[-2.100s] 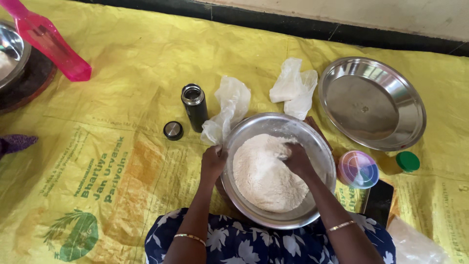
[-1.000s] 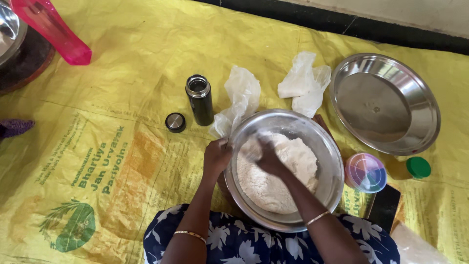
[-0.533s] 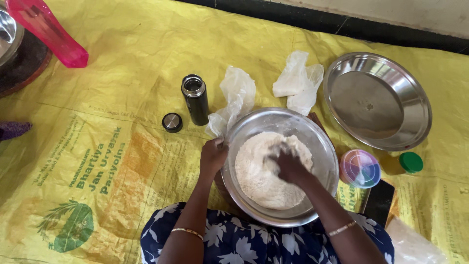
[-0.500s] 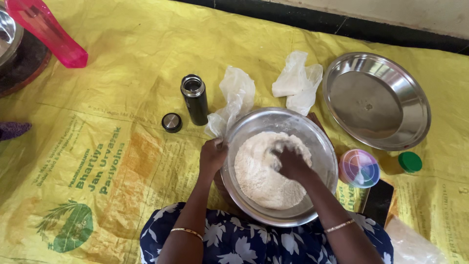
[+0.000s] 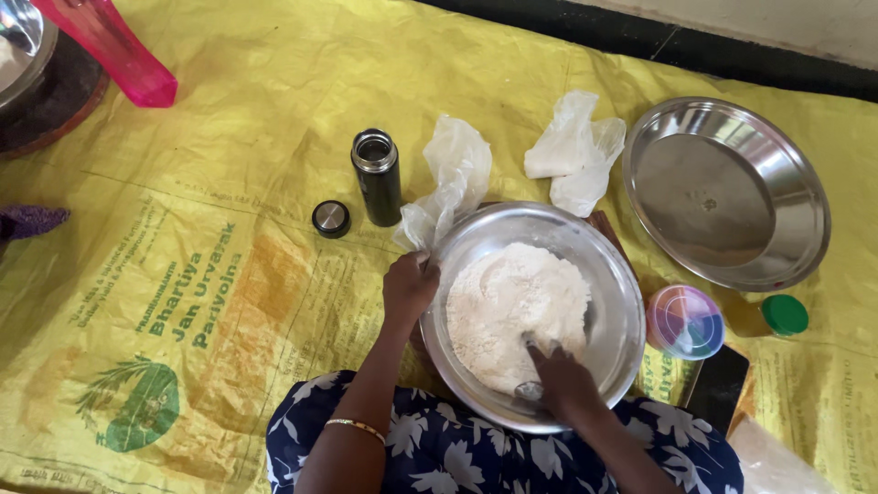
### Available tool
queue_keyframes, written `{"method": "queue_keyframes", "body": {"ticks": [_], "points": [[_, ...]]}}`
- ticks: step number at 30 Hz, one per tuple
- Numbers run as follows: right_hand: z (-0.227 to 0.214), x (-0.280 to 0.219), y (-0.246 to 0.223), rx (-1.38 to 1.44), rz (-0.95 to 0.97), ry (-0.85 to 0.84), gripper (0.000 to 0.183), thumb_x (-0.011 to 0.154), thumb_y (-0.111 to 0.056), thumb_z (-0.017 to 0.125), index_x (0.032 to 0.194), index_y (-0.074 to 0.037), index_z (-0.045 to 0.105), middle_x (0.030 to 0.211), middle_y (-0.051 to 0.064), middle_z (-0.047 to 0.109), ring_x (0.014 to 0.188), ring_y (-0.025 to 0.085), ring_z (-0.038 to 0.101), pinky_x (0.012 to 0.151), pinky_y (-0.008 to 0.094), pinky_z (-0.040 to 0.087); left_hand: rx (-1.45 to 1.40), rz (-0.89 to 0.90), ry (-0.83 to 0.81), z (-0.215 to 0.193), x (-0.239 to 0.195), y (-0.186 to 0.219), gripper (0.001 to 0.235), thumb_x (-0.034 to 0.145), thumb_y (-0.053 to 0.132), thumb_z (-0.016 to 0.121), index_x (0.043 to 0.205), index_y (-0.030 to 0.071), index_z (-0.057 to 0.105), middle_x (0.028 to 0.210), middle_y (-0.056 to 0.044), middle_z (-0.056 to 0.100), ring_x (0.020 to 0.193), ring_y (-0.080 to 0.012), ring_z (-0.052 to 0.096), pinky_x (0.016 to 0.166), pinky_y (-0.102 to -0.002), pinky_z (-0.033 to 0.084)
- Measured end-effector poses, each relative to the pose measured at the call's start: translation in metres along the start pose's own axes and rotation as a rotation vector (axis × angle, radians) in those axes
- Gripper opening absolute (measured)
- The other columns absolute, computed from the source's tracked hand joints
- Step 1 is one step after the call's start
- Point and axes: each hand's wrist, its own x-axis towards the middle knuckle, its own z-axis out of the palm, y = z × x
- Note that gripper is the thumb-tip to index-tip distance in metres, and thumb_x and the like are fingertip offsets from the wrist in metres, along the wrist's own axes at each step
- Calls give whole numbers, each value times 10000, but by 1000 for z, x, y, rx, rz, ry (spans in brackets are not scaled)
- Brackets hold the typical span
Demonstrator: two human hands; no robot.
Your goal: The person kneads dough in a metal bowl using both hands. They briefly handle a plastic bag before continuing to knead the dough.
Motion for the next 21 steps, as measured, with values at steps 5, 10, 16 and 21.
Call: {"method": "queue_keyframes", "body": {"ticks": [5,10,16,21], "points": [[27,54,1,350,-11,96,896,888,2,649,1630,-180,182,1624,304,225,1358,426,508,1063,430,550,-8,27,4,1,-1,-3,438,872,305,646,1195,19,718,1016,-192,759,958,-337,744,870,-403,563],[-3,118,37,614,-207,609,862,796,-139,804,1538,-80,368,1540,248,452,1428,421,460,1201,523,412,-20,78,25,1,2,-3,429,873,306,650,1185,22,727,1028,-209,756,990,-349,731,879,-410,560],[-33,82,-22,596,-367,120,650,906,-348,724,1502,-347,465,1695,49,363,1473,293,435,1259,587,133,-23,44,-19,-1,4,1,449,858,294,646,1214,30,714,1067,-195,755,1008,-345,728,883,-403,561],[0,26,-23,572,-791,411,612,871,-42,708,1423,-261,560,1681,217,184,1514,459,235,1213,553,232,-43,48,-12,-1,4,-2,466,839,290,659,1224,32,709,1073,-189,756,1013,-334,733,888,-401,563]]}}
